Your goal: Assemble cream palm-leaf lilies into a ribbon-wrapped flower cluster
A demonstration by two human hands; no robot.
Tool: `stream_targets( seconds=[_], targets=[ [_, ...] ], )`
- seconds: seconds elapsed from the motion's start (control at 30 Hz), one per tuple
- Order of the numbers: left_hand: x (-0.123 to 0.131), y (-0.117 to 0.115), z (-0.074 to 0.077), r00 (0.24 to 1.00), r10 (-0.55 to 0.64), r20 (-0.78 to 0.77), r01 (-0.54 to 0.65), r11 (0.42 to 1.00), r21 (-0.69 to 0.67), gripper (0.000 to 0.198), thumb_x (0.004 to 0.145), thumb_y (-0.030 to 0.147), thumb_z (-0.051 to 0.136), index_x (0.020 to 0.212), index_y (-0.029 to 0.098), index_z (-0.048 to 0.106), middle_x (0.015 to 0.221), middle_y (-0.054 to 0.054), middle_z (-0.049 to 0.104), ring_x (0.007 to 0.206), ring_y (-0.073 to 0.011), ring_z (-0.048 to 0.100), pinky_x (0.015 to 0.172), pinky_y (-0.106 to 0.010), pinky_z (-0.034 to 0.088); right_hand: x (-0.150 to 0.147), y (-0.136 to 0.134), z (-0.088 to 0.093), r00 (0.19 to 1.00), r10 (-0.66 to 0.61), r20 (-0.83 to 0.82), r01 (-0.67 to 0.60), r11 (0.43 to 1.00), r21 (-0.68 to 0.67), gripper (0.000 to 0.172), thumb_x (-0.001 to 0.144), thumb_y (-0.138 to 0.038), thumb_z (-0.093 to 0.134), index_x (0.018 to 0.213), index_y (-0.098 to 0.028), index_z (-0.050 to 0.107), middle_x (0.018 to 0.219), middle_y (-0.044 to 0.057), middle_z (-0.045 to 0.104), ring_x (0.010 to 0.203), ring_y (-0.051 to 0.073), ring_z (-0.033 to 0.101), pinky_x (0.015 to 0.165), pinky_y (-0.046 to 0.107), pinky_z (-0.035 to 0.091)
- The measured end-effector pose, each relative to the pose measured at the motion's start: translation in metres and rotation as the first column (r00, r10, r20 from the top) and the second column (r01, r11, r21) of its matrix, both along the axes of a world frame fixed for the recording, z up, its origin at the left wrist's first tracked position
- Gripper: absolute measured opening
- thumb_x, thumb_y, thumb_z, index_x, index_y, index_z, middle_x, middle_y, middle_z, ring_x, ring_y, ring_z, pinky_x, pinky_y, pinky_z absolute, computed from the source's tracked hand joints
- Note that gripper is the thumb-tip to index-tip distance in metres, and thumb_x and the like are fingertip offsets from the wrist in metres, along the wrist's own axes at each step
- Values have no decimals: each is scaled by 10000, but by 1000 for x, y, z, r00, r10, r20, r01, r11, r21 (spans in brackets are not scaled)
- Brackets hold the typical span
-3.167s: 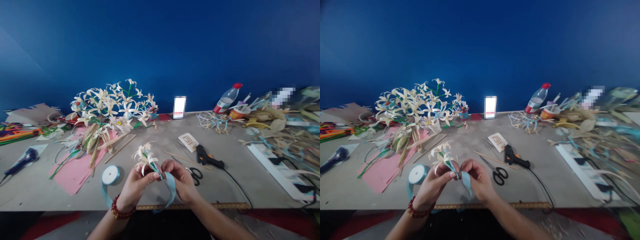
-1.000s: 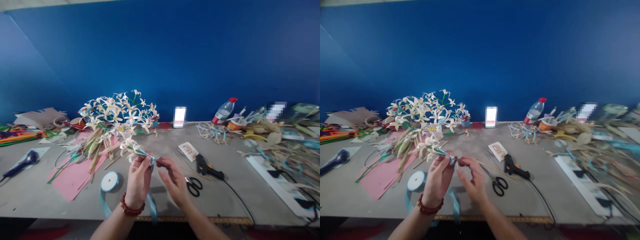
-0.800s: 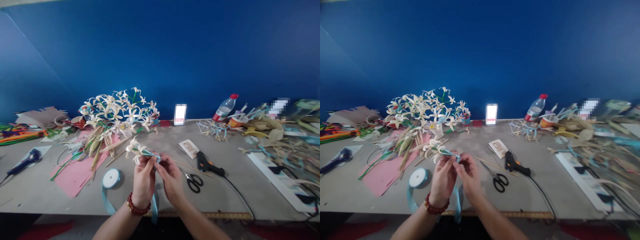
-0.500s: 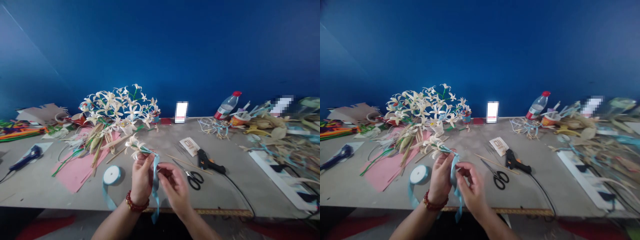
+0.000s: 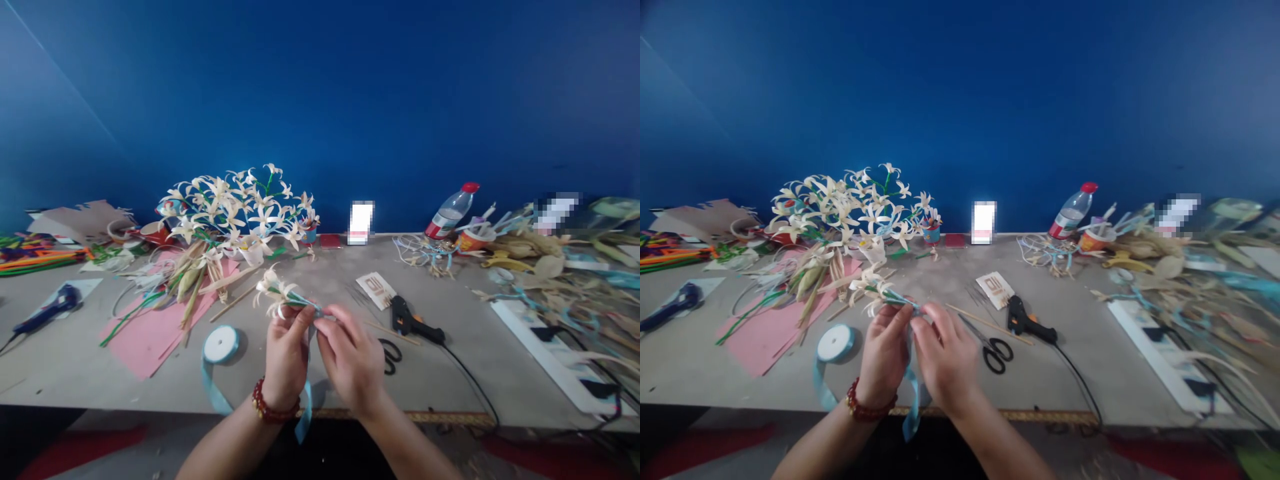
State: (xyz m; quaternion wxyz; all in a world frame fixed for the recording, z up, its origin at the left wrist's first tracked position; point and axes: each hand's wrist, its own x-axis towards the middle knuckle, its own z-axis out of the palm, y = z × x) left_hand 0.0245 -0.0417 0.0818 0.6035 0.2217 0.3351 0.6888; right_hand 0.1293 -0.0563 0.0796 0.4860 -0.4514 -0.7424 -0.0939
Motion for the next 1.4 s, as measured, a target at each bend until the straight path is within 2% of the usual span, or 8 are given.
stream_targets(
  seconds=[0.2, 0.37, 0.53, 0.63, 0.83, 0.97, 1.27, 1.4],
  targets=[
    [-2, -1, 1, 992, 42, -116, -37, 998, 42, 110, 733, 221, 795, 811, 171, 736, 772, -6, 707, 766, -141, 639, 795, -250, 481, 9, 1, 9, 991, 116, 73, -121, 991, 57, 169, 883, -83, 578, 971, -192, 671, 981, 101, 725, 873, 215, 664, 790, 327, 547],
    [-4, 1, 1, 995, 20, -98, -12, 997, 81, 78, 736, 196, 788, 799, 174, 747, 769, -7, 704, 763, -135, 625, 790, -240, 483, 16, 6, 12, 972, 177, 155, -192, 977, 89, 211, 867, -83, 610, 1043, -180, 674, 971, 98, 731, 902, 229, 639, 814, 361, 539],
    [-8, 2, -6, 980, 80, -183, -62, 993, 100, 88, 754, 231, 784, 818, 180, 751, 785, -15, 723, 781, -148, 637, 793, -254, 486, 18, 6, 7, 971, 224, 84, -232, 967, 106, 157, 863, -74, 623, 960, -184, 680, 886, 85, 720, 856, 218, 638, 765, 355, 547],
    [-12, 0, -11, 927, 145, -346, -96, 983, 155, 75, 794, 252, 752, 811, 179, 753, 775, -23, 730, 787, -172, 653, 804, -282, 493, 18, 4, 10, 963, 264, 52, -268, 958, 102, 132, 864, -61, 620, 906, -177, 668, 852, 83, 718, 819, 212, 640, 734, 346, 552],
    [-20, -5, -9, 706, 229, -670, -76, 966, 249, 90, 826, 246, 717, 878, 178, 745, 880, -41, 738, 856, -197, 667, 835, -305, 497, 23, 6, 21, 945, 312, 95, -320, 944, 83, 117, 853, -61, 631, 840, -175, 649, 798, 63, 716, 764, 191, 629, 722, 328, 549],
    [-21, -6, -7, 709, 235, -665, -68, 961, 268, 108, 828, 242, 715, 919, 183, 721, 884, -34, 731, 850, -189, 671, 818, -296, 511, 24, 7, 20, 935, 340, 96, -348, 934, 82, 126, 860, -69, 615, 851, -190, 649, 804, 53, 706, 781, 185, 628, 728, 319, 544],
    [-27, -8, -3, 724, 112, -680, 78, 967, 243, 54, 854, 210, 693, 901, 196, 716, 910, -29, 719, 905, -185, 656, 865, -287, 495, 40, 15, 25, 853, 475, -217, -507, 852, -130, 207, 864, -39, 560, 961, -213, 619, 947, 69, 675, 875, 180, 644, 779, 314, 521],
    [-29, -8, 6, 754, -1, -657, 193, 956, 221, 50, 861, 206, 684, 876, 184, 726, 911, -46, 708, 911, -200, 648, 849, -295, 496, 47, 21, 22, 768, 441, -465, -597, 755, -271, 138, 882, -96, 597, 888, -233, 612, 919, 24, 662, 860, 152, 645, 778, 278, 500]
  ],
)
